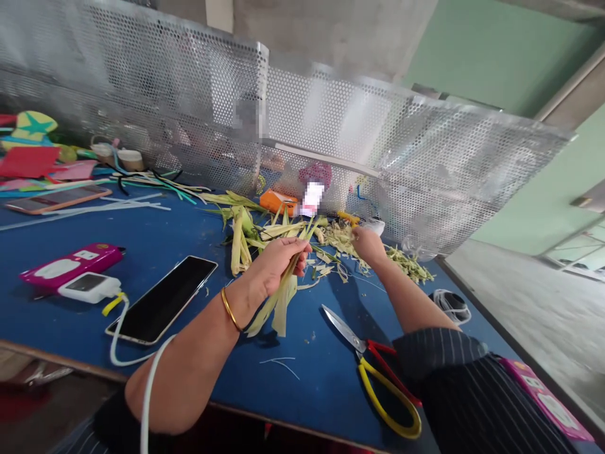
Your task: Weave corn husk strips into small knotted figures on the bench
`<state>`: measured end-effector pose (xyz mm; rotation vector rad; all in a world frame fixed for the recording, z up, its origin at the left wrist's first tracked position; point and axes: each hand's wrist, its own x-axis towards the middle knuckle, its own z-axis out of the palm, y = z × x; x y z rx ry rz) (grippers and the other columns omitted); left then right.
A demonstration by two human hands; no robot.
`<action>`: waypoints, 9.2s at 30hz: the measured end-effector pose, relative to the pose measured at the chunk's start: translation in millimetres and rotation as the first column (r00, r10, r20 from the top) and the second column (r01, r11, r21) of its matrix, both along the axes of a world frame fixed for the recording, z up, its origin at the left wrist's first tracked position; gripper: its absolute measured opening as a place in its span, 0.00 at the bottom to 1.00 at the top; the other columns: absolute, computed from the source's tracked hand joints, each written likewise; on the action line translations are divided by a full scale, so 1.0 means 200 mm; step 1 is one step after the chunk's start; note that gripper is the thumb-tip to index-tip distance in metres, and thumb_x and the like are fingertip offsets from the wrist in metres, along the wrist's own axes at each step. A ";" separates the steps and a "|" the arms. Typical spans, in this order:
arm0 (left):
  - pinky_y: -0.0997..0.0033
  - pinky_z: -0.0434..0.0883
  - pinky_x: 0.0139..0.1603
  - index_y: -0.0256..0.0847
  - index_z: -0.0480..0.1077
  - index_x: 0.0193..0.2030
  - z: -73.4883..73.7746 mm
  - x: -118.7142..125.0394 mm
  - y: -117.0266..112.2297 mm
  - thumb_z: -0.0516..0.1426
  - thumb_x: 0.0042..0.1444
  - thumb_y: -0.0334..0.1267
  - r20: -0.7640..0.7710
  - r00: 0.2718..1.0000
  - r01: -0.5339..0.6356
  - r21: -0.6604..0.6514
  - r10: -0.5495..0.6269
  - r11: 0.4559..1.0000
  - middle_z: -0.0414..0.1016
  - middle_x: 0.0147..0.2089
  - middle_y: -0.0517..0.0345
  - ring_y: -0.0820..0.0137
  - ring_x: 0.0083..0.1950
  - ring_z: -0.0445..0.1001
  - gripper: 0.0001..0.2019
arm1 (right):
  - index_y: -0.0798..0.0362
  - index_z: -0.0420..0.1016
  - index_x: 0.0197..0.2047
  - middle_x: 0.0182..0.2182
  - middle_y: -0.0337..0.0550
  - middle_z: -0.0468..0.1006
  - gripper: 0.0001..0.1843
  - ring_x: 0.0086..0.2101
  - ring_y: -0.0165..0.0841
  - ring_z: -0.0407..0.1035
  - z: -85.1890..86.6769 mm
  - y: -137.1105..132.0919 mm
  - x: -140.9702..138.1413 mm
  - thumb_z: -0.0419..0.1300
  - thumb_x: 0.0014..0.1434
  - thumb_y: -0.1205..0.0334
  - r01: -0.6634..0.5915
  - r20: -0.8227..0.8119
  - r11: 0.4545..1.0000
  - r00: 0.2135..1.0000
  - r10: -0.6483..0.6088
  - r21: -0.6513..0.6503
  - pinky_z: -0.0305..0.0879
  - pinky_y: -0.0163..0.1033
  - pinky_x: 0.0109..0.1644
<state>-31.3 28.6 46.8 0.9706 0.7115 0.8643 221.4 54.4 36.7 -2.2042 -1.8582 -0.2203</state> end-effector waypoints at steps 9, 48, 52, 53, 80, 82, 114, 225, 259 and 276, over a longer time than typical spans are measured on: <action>0.80 0.60 0.19 0.35 0.68 0.25 0.05 -0.01 -0.04 0.53 0.63 0.31 0.090 0.996 0.021 -0.061 -0.015 0.998 0.62 0.20 0.64 0.80 0.18 0.62 0.14 | 0.50 0.76 0.47 0.45 0.46 0.76 0.13 0.44 0.35 0.69 -0.22 -0.18 -0.33 0.61 0.58 0.60 -0.597 -0.005 0.777 0.794 0.609 -0.198 0.61 0.36 0.49; 0.76 0.65 0.23 0.34 0.68 0.28 -0.02 0.10 -0.09 0.59 0.56 0.37 -0.105 0.941 0.325 0.015 -0.322 0.945 0.63 0.22 0.64 0.79 0.21 0.63 0.09 | 0.51 0.83 0.35 0.33 0.44 0.82 0.13 0.34 0.37 0.73 -0.15 -0.57 -0.15 0.65 0.53 0.51 -0.026 -0.813 0.907 0.435 0.388 0.420 0.67 0.44 0.43; 0.75 0.65 0.23 0.35 0.68 0.28 0.00 0.17 -0.11 0.59 0.55 0.37 -0.160 0.912 0.385 0.019 -0.377 0.923 0.64 0.22 0.63 0.78 0.21 0.63 0.09 | 0.50 0.83 0.37 0.35 0.43 0.82 0.12 0.38 0.37 0.73 -0.13 -0.59 -0.20 0.65 0.53 0.53 -0.114 -0.854 0.915 0.331 0.403 0.387 0.66 0.43 0.46; 0.75 0.65 0.23 0.35 0.68 0.28 0.00 0.18 -0.10 0.60 0.55 0.38 -0.169 0.906 0.397 0.024 -0.388 0.917 0.64 0.22 0.63 0.78 0.21 0.63 0.09 | 0.51 0.82 0.37 0.35 0.43 0.82 0.12 0.38 0.37 0.73 -0.14 -0.59 -0.22 0.65 0.52 0.53 -0.136 -0.861 0.916 0.313 0.402 0.378 0.66 0.42 0.46; 0.75 0.59 0.28 0.40 0.70 0.28 -0.01 0.21 -0.09 0.53 0.59 0.39 -0.621 0.781 0.439 0.628 0.073 0.642 0.67 0.23 0.63 0.74 0.25 0.65 0.11 | 0.53 0.70 0.34 0.18 0.26 0.58 0.14 0.15 0.18 0.39 -0.13 -0.60 -0.24 0.68 0.47 0.58 -0.049 -0.928 0.985 -0.346 0.136 0.163 0.34 0.29 0.18; 0.75 0.59 0.30 0.40 0.70 0.28 0.00 0.19 -0.09 0.52 0.59 0.39 -0.618 0.777 0.434 0.662 0.117 0.611 0.67 0.24 0.63 0.74 0.27 0.66 0.11 | 0.53 0.73 0.38 0.18 0.26 0.57 0.14 0.16 0.19 0.39 -0.14 -0.60 -0.25 0.66 0.47 0.58 -0.028 -0.935 0.983 -0.314 0.165 0.183 0.34 0.30 0.19; 0.76 0.52 0.22 0.36 0.73 0.31 -0.09 0.22 -0.14 0.57 0.56 0.51 -0.395 0.840 0.494 0.273 -0.372 0.825 0.63 0.22 0.64 0.79 0.22 0.56 0.18 | 0.51 0.76 0.23 0.19 0.37 0.69 0.09 0.24 0.29 0.59 -0.18 -0.60 -0.28 0.69 0.50 0.58 0.002 -0.904 0.905 -0.049 0.425 0.426 0.56 0.39 0.31; 0.71 0.63 0.37 0.40 0.73 0.34 -0.07 0.25 -0.05 0.49 0.64 0.35 -0.661 0.608 0.608 0.744 0.439 0.278 0.77 0.35 0.55 0.67 0.37 0.73 0.13 | 0.49 0.64 0.34 0.35 0.44 0.72 0.10 0.38 0.34 0.68 -0.19 -0.67 -0.29 0.48 0.68 0.66 -0.358 -0.517 0.744 0.550 0.656 0.564 0.64 0.39 0.44; 0.73 0.63 0.37 0.39 0.71 0.30 -0.02 0.24 -0.05 0.53 0.63 0.36 -0.551 0.793 0.435 0.811 0.261 0.392 0.73 0.28 0.59 0.72 0.31 0.70 0.11 | 0.52 0.68 0.26 0.23 0.38 0.70 0.14 0.24 0.29 0.65 -0.19 -0.62 -0.28 0.59 0.59 0.53 -0.119 -0.933 0.931 0.071 0.354 0.344 0.64 0.37 0.33; 0.70 0.65 0.39 0.39 0.73 0.34 -0.09 0.25 -0.04 0.48 0.64 0.33 -0.642 0.618 0.597 0.759 0.454 0.261 0.78 0.36 0.55 0.67 0.38 0.74 0.14 | 0.50 0.60 0.33 0.31 0.43 0.68 0.11 0.33 0.34 0.63 -0.19 -0.68 -0.33 0.45 0.68 0.67 -0.498 -0.375 0.682 0.583 0.721 0.536 0.62 0.39 0.39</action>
